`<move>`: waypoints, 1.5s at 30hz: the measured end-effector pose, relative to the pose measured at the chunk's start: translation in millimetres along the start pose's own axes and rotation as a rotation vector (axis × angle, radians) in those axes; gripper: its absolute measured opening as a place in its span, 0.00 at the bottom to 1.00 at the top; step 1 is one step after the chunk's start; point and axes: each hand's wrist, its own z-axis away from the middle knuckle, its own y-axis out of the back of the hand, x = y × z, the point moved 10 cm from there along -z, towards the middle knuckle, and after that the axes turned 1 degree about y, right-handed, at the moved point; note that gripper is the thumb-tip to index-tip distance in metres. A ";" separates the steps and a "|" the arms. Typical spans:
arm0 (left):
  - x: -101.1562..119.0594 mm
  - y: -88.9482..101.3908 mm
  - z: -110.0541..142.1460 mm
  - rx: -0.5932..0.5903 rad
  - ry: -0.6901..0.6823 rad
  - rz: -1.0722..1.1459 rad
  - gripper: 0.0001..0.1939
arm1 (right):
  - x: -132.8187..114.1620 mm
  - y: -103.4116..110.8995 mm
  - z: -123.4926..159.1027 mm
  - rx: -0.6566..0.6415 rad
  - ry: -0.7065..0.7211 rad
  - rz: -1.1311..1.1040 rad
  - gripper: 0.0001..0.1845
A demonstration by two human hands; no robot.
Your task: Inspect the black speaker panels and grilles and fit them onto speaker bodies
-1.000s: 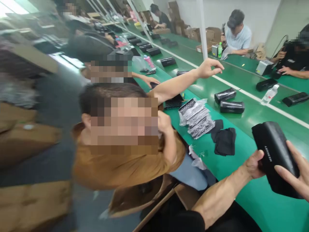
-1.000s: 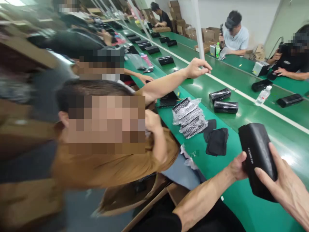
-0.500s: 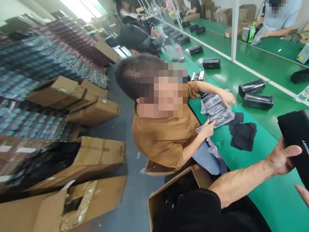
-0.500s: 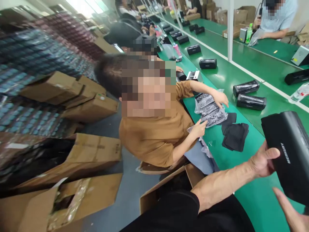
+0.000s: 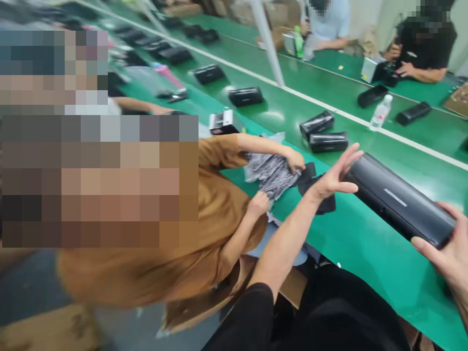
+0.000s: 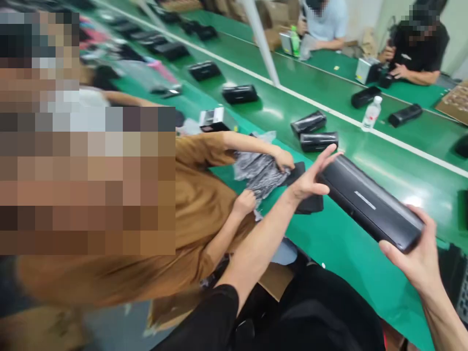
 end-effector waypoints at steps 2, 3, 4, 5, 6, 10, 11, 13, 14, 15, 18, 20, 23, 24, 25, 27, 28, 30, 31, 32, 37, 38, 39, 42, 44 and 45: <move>3.2 -6.2 -10.0 -0.190 0.084 -0.104 0.59 | 2.9 2.1 -4.5 0.026 -0.052 -0.051 0.55; 3.0 -8.0 -11.2 -0.238 0.110 -0.143 0.58 | 4.5 0.8 -7.4 0.017 -0.068 -0.084 0.55; 2.2 -8.7 -10.4 -0.258 0.123 -0.178 0.57 | 6.2 -2.1 -9.9 -0.009 -0.082 -0.117 0.55; 1.6 -7.9 -8.5 -0.250 0.121 -0.207 0.56 | 7.8 -3.9 -11.8 -0.023 -0.091 -0.153 0.57; 0.3 -6.3 -6.0 -0.227 0.110 -0.228 0.56 | 9.6 -5.7 -12.8 -0.036 -0.099 -0.185 0.58; -15.0 0.3 3.4 -0.141 0.095 -0.251 0.51 | 19.9 -14.7 -9.9 -0.055 -0.136 -0.264 0.52; -20.2 1.3 4.4 -0.126 0.098 -0.246 0.51 | 23.7 -16.4 -9.2 -0.043 -0.145 -0.279 0.50; -31.4 2.7 6.1 -0.085 0.110 -0.234 0.51 | 33.6 -20.2 -11.0 -0.026 -0.163 -0.330 0.48; -37.6 3.9 7.5 -0.051 0.122 -0.228 0.51 | 39.7 -22.0 -13.5 -0.027 -0.177 -0.363 0.48; -44.6 5.7 9.8 -0.008 0.140 -0.218 0.51 | 46.2 -24.0 -16.9 -0.040 -0.198 -0.395 0.47; -69.1 12.6 24.5 0.148 0.225 -0.101 0.46 | 62.9 -28.2 -25.2 -0.149 -0.280 -0.428 0.47; -85.8 12.4 38.0 0.213 0.273 0.066 0.45 | 68.8 -24.9 -23.6 -0.180 -0.314 -0.402 0.49; -107.3 2.1 55.9 0.283 0.289 0.341 0.48 | 59.6 -16.3 -11.5 -0.019 -0.204 -0.516 0.60; -115.6 -5.8 60.0 0.293 0.295 0.432 0.47 | 53.9 -18.0 -4.7 0.046 -0.150 -0.550 0.63; -124.6 -16.7 62.4 0.285 0.307 0.515 0.45 | 48.3 -25.0 2.0 0.082 -0.112 -0.551 0.65; -142.0 -44.4 62.1 0.213 0.349 0.643 0.38 | 39.7 -49.4 10.7 0.067 -0.105 -0.455 0.58; -148.9 -58.3 60.1 0.154 0.383 0.674 0.36 | 35.6 -60.5 11.2 0.039 -0.105 -0.397 0.51; -155.5 -74.5 54.8 0.056 0.457 0.632 0.35 | 23.6 -65.5 3.8 0.010 -0.039 -0.308 0.37; -153.0 -72.7 51.2 0.047 0.478 0.558 0.36 | 17.3 -57.5 -2.7 0.022 0.013 -0.269 0.35; -144.7 -65.0 46.5 0.061 0.471 0.462 0.37 | 12.3 -44.6 -10.0 0.042 0.059 -0.229 0.37; -45.0 -37.0 16.9 -0.009 0.141 -0.070 0.60 | -4.8 16.4 -41.3 0.035 0.180 0.139 0.51; -35.3 -42.3 13.7 -0.071 0.131 -0.201 0.65 | -12.9 16.8 -44.1 0.002 0.243 0.285 0.50; -31.8 -48.2 11.7 -0.125 0.141 -0.320 0.67 | -20.3 13.1 -45.7 -0.035 0.308 0.429 0.49; -38.9 -54.3 11.6 -0.139 0.186 -0.477 0.61 | -29.4 -3.4 -46.2 -0.137 0.407 0.657 0.49; -47.8 -49.5 16.8 -0.086 0.201 -0.436 0.58 | -26.7 -7.7 -42.6 -0.191 0.426 0.641 0.50; -51.7 -45.2 20.5 -0.060 0.205 -0.408 0.57 | -23.3 -5.4 -39.9 -0.196 0.425 0.598 0.51</move>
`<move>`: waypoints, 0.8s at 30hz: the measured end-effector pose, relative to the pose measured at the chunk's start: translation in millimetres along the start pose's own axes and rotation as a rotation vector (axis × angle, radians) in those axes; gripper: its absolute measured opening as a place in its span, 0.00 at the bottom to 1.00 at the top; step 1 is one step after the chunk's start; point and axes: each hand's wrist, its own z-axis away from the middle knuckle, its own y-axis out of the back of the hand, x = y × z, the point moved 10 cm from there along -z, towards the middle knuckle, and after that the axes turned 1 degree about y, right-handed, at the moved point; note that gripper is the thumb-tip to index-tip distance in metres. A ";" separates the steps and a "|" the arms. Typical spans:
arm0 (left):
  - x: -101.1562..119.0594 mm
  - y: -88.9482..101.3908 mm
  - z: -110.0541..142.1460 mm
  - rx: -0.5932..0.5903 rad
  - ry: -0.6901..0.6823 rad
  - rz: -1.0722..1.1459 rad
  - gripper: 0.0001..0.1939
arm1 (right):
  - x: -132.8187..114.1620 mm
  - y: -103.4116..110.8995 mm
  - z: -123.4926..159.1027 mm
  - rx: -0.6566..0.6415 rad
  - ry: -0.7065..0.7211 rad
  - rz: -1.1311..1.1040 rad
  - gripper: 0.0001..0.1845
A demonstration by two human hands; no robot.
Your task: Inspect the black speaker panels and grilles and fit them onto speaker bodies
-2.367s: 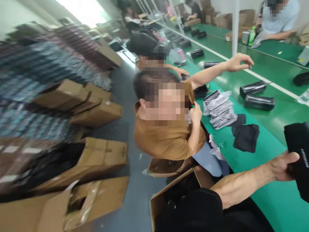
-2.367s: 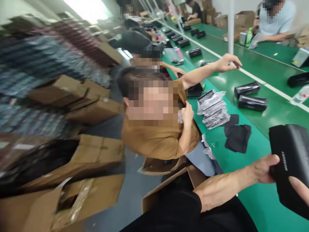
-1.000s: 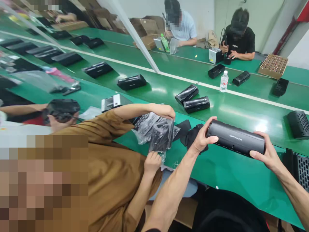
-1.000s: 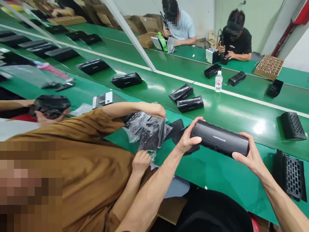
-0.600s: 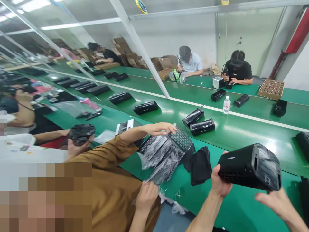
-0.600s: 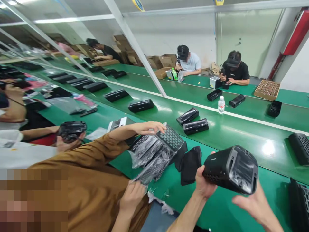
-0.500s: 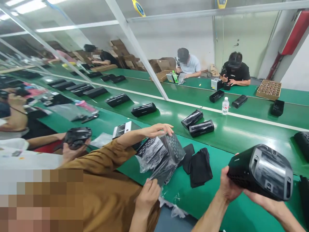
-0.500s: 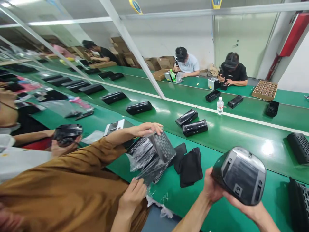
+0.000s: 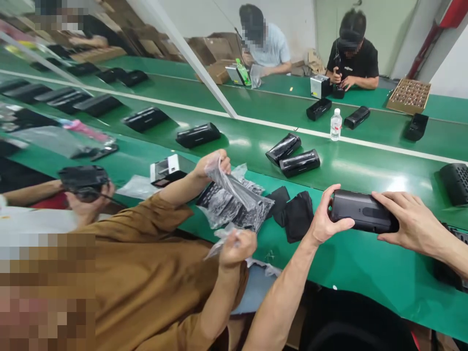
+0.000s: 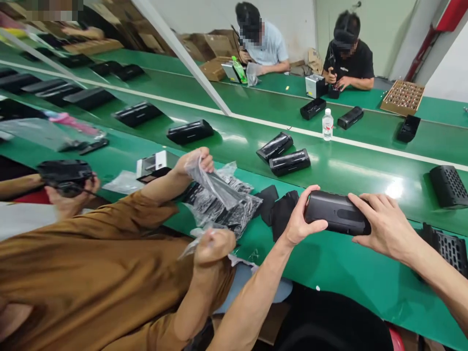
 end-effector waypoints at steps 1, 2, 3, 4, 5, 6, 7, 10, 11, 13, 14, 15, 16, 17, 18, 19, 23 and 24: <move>-5.0 3.8 3.2 0.026 0.001 0.025 0.57 | 5.8 0.9 5.8 0.020 -0.017 -0.061 0.52; -8.7 8.4 6.5 0.050 -0.004 0.042 0.56 | 14.5 1.4 12.9 0.045 -0.057 -0.144 0.53; -11.0 13.6 9.4 0.072 -0.015 0.054 0.55 | 24.6 0.5 20.8 0.070 -0.114 -0.247 0.55; -12.3 18.7 11.8 0.092 -0.028 0.062 0.54 | 34.2 -2.8 28.8 0.088 -0.179 -0.362 0.56; -13.4 23.2 13.4 0.106 -0.040 0.066 0.53 | 41.1 -8.3 36.2 0.096 -0.239 -0.480 0.56; -14.5 26.5 14.3 0.114 -0.048 0.072 0.52 | 44.3 -14.5 42.1 0.102 -0.285 -0.587 0.56; -15.4 29.3 14.4 0.122 -0.056 0.080 0.51 | 44.5 -19.7 46.4 0.117 -0.319 -0.669 0.55; -20.8 32.6 11.3 0.143 -0.063 0.102 0.49 | 40.8 -27.6 52.9 0.223 -0.405 -0.776 0.48; -24.2 32.6 9.4 0.151 -0.057 0.103 0.48 | 41.0 -31.3 54.0 0.252 -0.440 -0.800 0.46; -37.4 32.0 4.3 0.168 0.001 0.090 0.48 | 45.8 -46.9 56.2 0.265 -0.524 -0.877 0.43; -48.0 31.0 1.4 0.166 0.059 0.081 0.48 | 50.9 -59.0 58.1 0.254 -0.577 -0.932 0.42; -60.8 29.5 -1.1 0.156 0.130 0.076 0.47 | 57.4 -73.4 61.1 0.237 -0.642 -0.993 0.41; -75.1 26.9 -2.9 0.132 0.212 0.074 0.45 | 64.4 -90.1 65.5 0.209 -0.723 -1.056 0.41; -89.6 23.7 -3.8 0.099 0.292 0.077 0.44 | 70.8 -108.0 71.6 0.174 -0.816 -1.119 0.41; -103.0 20.4 -3.8 0.064 0.360 0.080 0.42 | 75.3 -125.5 78.9 0.135 -0.912 -1.178 0.42; -114.1 18.1 -3.4 0.042 0.407 0.084 0.41 | 77.4 -141.0 86.5 0.099 -0.999 -1.233 0.42; -144.7 14.0 -1.0 0.066 0.511 0.094 0.40 | 69.5 -173.9 109.0 0.034 -1.184 -1.378 0.37; -150.1 12.0 -0.8 0.068 0.534 0.095 0.39 | 65.8 -178.4 113.0 0.017 -1.206 -1.404 0.36</move>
